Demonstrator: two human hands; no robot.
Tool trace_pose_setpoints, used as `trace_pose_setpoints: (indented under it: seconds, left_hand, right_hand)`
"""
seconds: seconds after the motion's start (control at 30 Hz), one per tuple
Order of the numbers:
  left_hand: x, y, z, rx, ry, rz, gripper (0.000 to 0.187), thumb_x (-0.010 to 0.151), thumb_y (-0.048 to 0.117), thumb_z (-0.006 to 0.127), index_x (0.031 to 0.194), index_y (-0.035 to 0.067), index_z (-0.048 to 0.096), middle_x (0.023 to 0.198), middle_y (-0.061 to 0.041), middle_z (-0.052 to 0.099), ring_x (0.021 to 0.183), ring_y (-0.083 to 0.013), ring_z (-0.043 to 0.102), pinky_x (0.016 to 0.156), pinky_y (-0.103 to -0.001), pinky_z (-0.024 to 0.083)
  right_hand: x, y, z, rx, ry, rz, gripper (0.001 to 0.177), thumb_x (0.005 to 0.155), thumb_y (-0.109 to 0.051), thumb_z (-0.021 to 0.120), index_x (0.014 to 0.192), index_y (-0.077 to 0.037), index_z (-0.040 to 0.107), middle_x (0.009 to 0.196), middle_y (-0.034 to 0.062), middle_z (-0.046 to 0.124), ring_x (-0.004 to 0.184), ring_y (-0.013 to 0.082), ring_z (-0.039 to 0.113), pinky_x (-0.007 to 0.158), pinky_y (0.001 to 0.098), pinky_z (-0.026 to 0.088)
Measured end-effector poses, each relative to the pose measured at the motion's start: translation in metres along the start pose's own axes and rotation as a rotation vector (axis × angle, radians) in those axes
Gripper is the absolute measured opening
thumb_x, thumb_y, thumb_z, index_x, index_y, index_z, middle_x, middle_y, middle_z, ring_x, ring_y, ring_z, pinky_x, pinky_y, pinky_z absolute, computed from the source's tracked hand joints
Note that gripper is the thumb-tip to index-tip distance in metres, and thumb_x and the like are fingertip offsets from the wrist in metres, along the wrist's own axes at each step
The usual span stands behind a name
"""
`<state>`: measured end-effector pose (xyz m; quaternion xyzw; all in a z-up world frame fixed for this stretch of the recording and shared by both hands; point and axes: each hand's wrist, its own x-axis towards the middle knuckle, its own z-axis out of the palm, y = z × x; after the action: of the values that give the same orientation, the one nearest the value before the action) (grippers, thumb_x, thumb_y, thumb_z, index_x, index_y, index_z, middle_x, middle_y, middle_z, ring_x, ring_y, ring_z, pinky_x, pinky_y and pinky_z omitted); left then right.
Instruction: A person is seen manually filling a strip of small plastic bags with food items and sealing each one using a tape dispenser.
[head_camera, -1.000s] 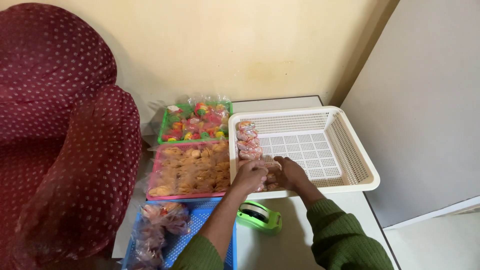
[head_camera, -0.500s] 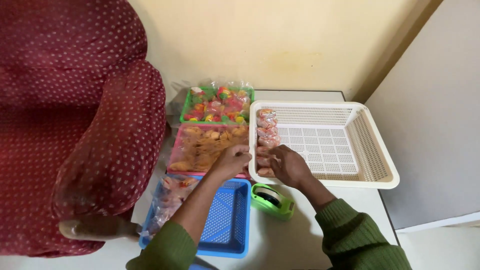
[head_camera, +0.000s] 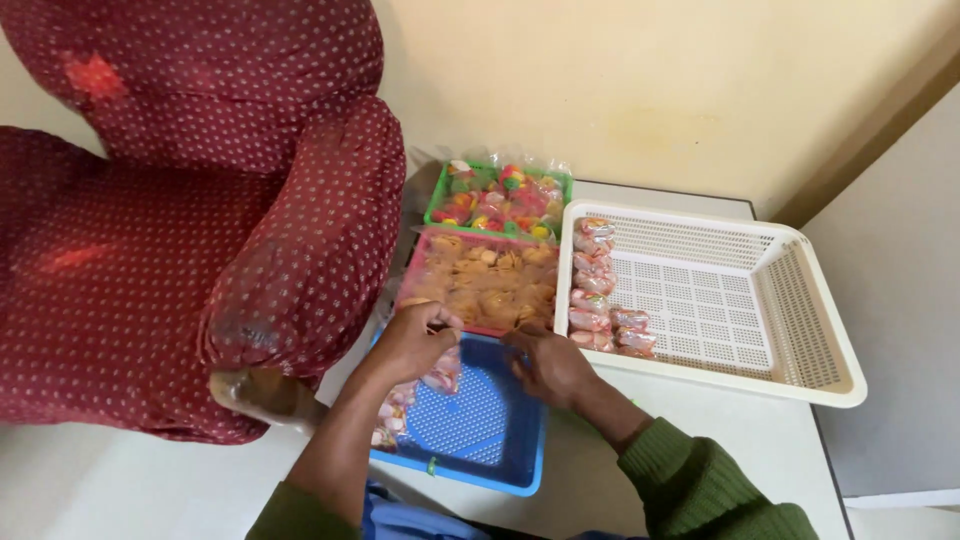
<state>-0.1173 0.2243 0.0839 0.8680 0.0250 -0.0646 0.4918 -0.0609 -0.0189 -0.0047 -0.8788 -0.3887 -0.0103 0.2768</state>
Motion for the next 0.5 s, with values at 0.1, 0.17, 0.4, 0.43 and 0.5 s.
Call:
trace_pose_setpoints:
  seconds: [0.1, 0.17, 0.4, 0.43, 0.5]
  left_hand:
    - [-0.015, -0.007, -0.008, 0.110, -0.008, -0.057, 0.032, 0.083, 0.017, 0.064, 0.112, 0.011, 0.076, 0.102, -0.011, 0.079, 0.095, -0.0226, 0.075, 0.081, -0.035, 0.061]
    - [-0.021, -0.008, -0.014, 0.143, -0.031, -0.056, 0.030, 0.083, 0.015, 0.063, 0.110, 0.010, 0.076, 0.102, -0.012, 0.079, 0.097, -0.0246, 0.075, 0.083, -0.037, 0.060]
    - [-0.020, -0.043, -0.011, 0.350, -0.072, -0.125, 0.022, 0.080, 0.019, 0.072, 0.102, 0.018, 0.075, 0.097, -0.008, 0.080, 0.105, -0.0264, 0.074, 0.087, -0.039, 0.059]
    - [-0.019, -0.043, -0.012, 0.352, -0.070, -0.125, 0.022, 0.080, 0.019, 0.072, 0.102, 0.018, 0.075, 0.097, -0.008, 0.080, 0.105, -0.0264, 0.074, 0.087, -0.039, 0.059]
    - [-0.018, -0.042, -0.012, 0.378, -0.065, -0.136, 0.024, 0.079, 0.020, 0.076, 0.103, 0.020, 0.075, 0.098, -0.007, 0.080, 0.105, -0.0269, 0.073, 0.087, -0.039, 0.059]
  right_hand:
    - [0.007, -0.016, 0.010, 0.004, 0.004, -0.081, 0.026, 0.083, -0.025, 0.063, 0.106, -0.016, 0.070, 0.090, 0.0144, 0.071, 0.085, 0.0435, 0.073, 0.070, 0.0511, 0.061]
    - [0.007, -0.019, 0.023, 0.017, -0.022, -0.079, 0.031, 0.084, -0.024, 0.062, 0.115, -0.018, 0.068, 0.094, 0.0165, 0.071, 0.087, 0.0456, 0.072, 0.071, 0.0539, 0.060]
    - [0.009, -0.060, 0.023, 0.012, -0.179, -0.045, 0.053, 0.085, -0.022, 0.062, 0.138, -0.022, 0.056, 0.117, 0.0202, 0.067, 0.100, 0.0500, 0.069, 0.083, 0.0582, 0.059]
    - [0.010, -0.066, 0.023, 0.013, -0.178, -0.047, 0.053, 0.085, -0.022, 0.062, 0.138, -0.022, 0.056, 0.117, 0.0202, 0.067, 0.100, 0.0500, 0.069, 0.083, 0.0582, 0.059]
    - [0.012, -0.077, 0.021, 0.000, -0.144, -0.056, 0.036, 0.089, -0.025, 0.060, 0.124, -0.018, 0.066, 0.115, 0.0204, 0.070, 0.094, 0.0499, 0.071, 0.079, 0.0553, 0.060]
